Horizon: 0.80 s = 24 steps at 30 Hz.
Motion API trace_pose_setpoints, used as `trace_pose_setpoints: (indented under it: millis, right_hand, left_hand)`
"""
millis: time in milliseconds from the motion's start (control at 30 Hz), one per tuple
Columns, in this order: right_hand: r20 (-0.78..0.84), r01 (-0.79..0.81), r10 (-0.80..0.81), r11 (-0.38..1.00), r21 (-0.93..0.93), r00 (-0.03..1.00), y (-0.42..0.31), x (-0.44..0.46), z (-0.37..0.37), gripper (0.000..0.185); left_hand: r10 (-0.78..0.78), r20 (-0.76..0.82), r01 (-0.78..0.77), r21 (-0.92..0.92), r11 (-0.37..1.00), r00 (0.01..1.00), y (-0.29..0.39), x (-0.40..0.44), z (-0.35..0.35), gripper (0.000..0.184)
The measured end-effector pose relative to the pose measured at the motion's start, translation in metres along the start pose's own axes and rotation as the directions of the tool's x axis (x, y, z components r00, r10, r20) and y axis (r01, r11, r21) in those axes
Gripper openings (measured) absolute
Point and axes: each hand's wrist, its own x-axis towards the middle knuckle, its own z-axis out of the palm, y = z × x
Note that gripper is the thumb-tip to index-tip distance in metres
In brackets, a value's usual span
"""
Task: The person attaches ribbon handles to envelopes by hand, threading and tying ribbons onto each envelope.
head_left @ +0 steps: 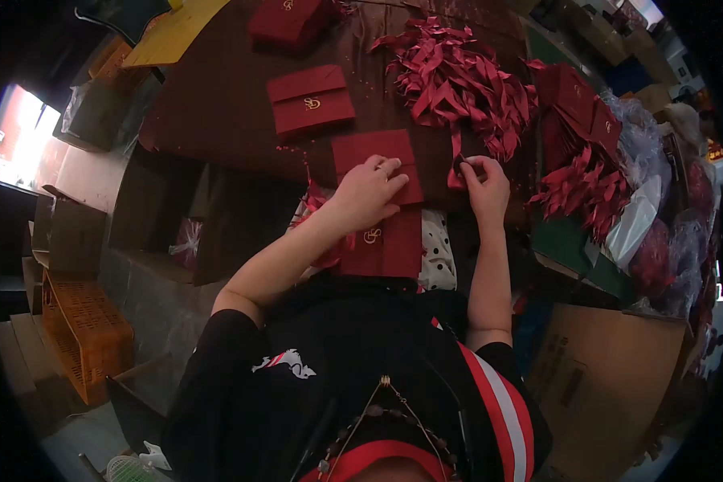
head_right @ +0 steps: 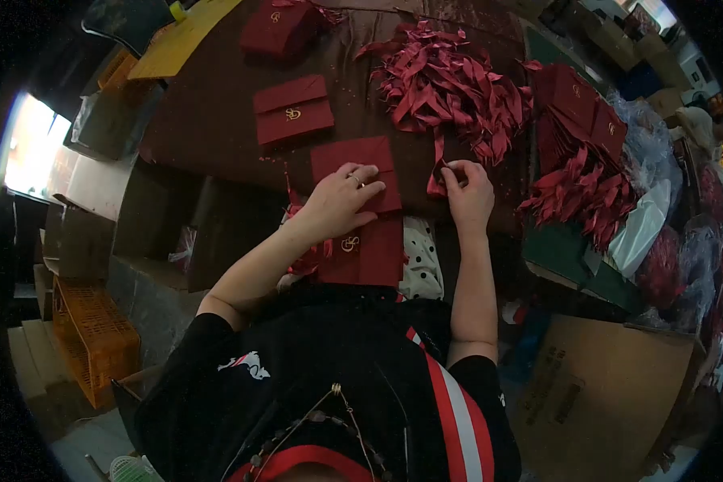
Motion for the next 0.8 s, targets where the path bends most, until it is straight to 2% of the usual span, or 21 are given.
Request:
trace_pose_setpoints:
  millis: [33, 67, 100, 133, 200, 267, 300, 367, 433, 500, 533, 633, 700, 767, 800]
  right_hand:
    - [0.035, -0.079, 0.073, 0.979, 0.188, 0.997, -0.001, 0.0, -0.001, 0.024]
    - [0.039, -0.079, 0.073, 0.979, 0.187, 0.997, -0.002, -0.002, -0.003, 0.024]
    - [0.067, -0.14, 0.123, 0.872, 0.47, 0.99, -0.014, -0.004, -0.009, 0.023]
    - [0.108, -0.19, 0.163, 0.68, 0.708, 0.981, -0.027, -0.005, -0.017, 0.022]
    - [0.111, -0.21, 0.191, 0.643, 0.736, 0.975, -0.044, -0.007, -0.031, 0.023]
    - [0.077, -0.148, 0.152, 0.542, 0.827, 0.985, -0.049, -0.009, -0.038, 0.025]
    - [0.046, -0.095, 0.101, 0.553, 0.828, 0.994, -0.053, -0.011, -0.038, 0.023]
    - [0.051, -0.073, 0.054, 0.57, 0.818, 0.997, -0.073, -0.017, -0.041, 0.022]
    - [0.065, -0.039, -0.022, 0.598, 0.8, 0.998, -0.096, -0.025, -0.04, 0.019]
    - [0.101, -0.043, -0.041, 0.699, 0.713, 0.994, -0.106, -0.028, -0.029, 0.017]
    - [0.074, 0.003, -0.09, 0.657, 0.753, 0.993, -0.113, -0.028, -0.018, 0.015]
    - [0.06, 0.073, -0.141, 0.775, 0.627, 0.988, -0.106, -0.024, 0.018, 0.015]
    - [0.136, 0.007, -0.112, 0.796, 0.605, 0.984, -0.098, -0.024, 0.038, 0.016]
    - [0.122, 0.043, -0.143, 0.804, 0.593, 0.982, -0.091, -0.026, 0.053, 0.015]
    - [0.119, 0.062, -0.157, 0.817, 0.574, 0.98, -0.089, -0.025, 0.059, 0.014]
  left_hand:
    - [0.008, 0.074, -0.006, -0.024, 1.0, 0.997, 0.001, -0.001, 0.003, 0.042]
    - [0.062, -0.035, -0.062, 0.021, 0.998, 0.997, 0.003, -0.002, 0.007, 0.031]
    - [0.058, -0.036, -0.057, 0.02, 0.998, 0.998, 0.003, -0.003, 0.005, 0.031]
    - [0.066, -0.186, -0.07, -0.015, 0.997, 0.98, 0.004, -0.001, -0.003, 0.03]
    - [0.046, -0.49, -0.099, -0.084, 0.991, 0.87, 0.012, 0.005, -0.033, 0.026]
    - [-0.064, -0.658, -0.052, -0.155, 0.987, 0.75, 0.016, 0.01, -0.058, 0.022]
    - [-0.114, -0.709, -0.06, -0.215, 0.975, 0.696, 0.015, 0.012, -0.066, 0.021]
    - [-0.428, -0.586, 0.021, -0.574, 0.819, 0.688, 0.018, 0.01, -0.067, 0.019]
    - [-0.428, -0.596, -0.02, -0.598, 0.801, 0.679, 0.01, 0.011, -0.053, 0.02]
    - [-0.611, -0.406, 0.127, -0.755, 0.643, 0.68, 0.008, 0.009, -0.037, 0.025]
    - [-0.613, -0.416, 0.149, -0.734, 0.662, 0.672, 0.001, 0.008, -0.023, 0.031]
    - [-0.624, -0.461, 0.209, -0.674, 0.709, 0.631, -0.01, 0.006, 0.01, 0.036]
    - [-0.644, -0.406, 0.229, -0.703, 0.674, 0.648, -0.011, 0.003, 0.014, 0.042]
    - [-0.622, -0.27, 0.36, -0.622, 0.695, 0.735, -0.005, -0.003, 0.009, 0.049]
    - [-0.62, -0.246, 0.368, -0.624, 0.69, 0.745, -0.009, -0.005, 0.015, 0.055]
